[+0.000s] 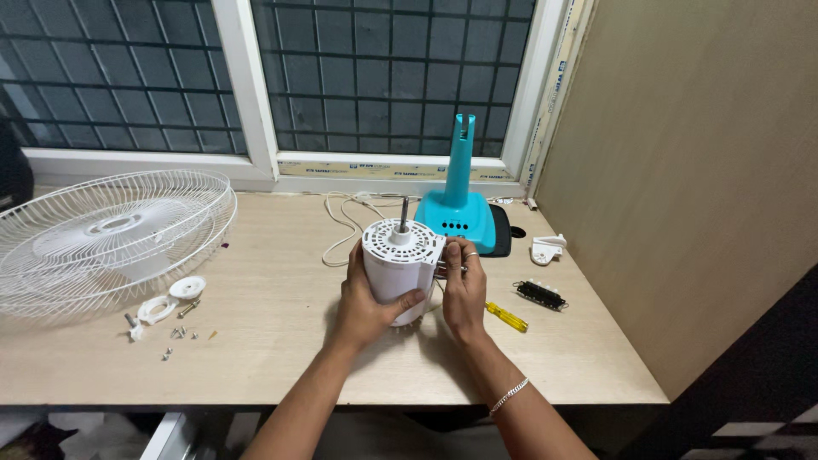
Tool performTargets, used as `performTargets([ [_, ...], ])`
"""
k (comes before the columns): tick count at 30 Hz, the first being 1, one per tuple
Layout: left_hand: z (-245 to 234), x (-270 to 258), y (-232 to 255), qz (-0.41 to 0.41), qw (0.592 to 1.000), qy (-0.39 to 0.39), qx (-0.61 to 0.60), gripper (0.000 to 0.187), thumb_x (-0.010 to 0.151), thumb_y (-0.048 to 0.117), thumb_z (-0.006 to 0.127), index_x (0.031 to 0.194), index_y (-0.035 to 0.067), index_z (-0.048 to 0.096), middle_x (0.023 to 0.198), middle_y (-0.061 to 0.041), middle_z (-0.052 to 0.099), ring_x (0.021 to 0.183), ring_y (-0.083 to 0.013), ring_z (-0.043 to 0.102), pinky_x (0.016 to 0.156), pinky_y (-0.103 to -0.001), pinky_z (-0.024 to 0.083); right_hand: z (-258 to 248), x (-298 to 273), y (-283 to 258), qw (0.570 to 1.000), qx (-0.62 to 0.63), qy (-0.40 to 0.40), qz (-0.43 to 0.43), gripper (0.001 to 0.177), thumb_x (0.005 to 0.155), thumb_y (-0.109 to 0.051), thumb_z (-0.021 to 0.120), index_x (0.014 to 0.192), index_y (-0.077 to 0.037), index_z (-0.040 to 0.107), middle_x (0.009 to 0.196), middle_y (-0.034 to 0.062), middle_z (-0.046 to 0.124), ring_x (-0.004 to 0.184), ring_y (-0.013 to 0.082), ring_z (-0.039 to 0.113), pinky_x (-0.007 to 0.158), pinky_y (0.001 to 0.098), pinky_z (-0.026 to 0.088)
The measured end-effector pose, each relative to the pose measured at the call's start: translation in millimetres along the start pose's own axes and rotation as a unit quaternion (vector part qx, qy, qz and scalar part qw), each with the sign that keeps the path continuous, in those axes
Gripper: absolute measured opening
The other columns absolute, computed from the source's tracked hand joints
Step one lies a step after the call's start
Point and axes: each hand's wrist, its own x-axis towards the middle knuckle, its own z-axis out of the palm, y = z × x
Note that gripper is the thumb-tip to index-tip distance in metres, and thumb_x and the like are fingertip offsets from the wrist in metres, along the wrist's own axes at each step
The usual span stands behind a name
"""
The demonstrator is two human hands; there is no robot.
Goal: The person reassembles an electric fan by securing the motor housing with a screwdriver, attaching a white plastic bracket, and connecting internal wires to the base. The fan cage and base are visible on the table during the process.
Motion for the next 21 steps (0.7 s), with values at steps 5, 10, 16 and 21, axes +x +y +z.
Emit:
performTargets([
  [5,0.8,-0.4,-0.7,-0.011,1.0,-0.017,-0.001,0.12,0.063,0.052,0.091,0.152,0.0,0.029,0.141,-0.021,0.06,0.128,-0.0338,0.064,0.104,-0.044,0.056,-0.9,-0.3,0.6,1.0,0.008,-0.007,-0.004,0.046,0.108,-0.044,0.045,0.117,-0.002,0.06,0.101,0.0089,0.07,0.09,0.0143,0.069,0.079,0.0296,0.059],
  [10,0.1,-0.3,-0.1,-0.002,1.0,-0.01,0.006,0.12,0.063,0.049,0.092,0.152,0.0,0.029,0.144,-0.023,0.056,0.131,-0.0354,0.061,0.105,-0.046,0.055,0.7,0.3,2.1,1.0,0.009,0.0,-0.001,0.045,0.107,-0.044,0.046,0.117,-0.002,0.06,0.102,0.0085,0.07,0.089,0.0139,0.068,0.078,0.0293,0.059],
  [16,0.3,-0.8,-1.7,-0.022,1.0,-0.012,0.009,0.126,0.062,0.052,0.091,0.154,0.0,0.024,0.145,-0.023,0.055,0.131,-0.0356,0.06,0.107,-0.047,0.053,-0.7,-0.3,3.2,1.0,0.002,-0.002,-0.001,0.045,0.108,-0.043,0.045,0.116,-0.002,0.061,0.101,0.0082,0.07,0.089,0.014,0.068,0.078,0.029,0.058],
  [21,0.9,-1.1,-4.4,-0.019,1.0,-0.011,0.017,0.125,0.062,0.052,0.092,0.154,0.001,0.026,0.146,-0.023,0.055,0.133,-0.0359,0.06,0.108,-0.047,0.052,-1.9,0.8,6.1,1.0,-0.013,-0.002,-0.007,0.045,0.108,-0.044,0.044,0.115,-0.002,0.061,0.102,0.0082,0.07,0.091,0.0144,0.068,0.08,0.0297,0.059],
])
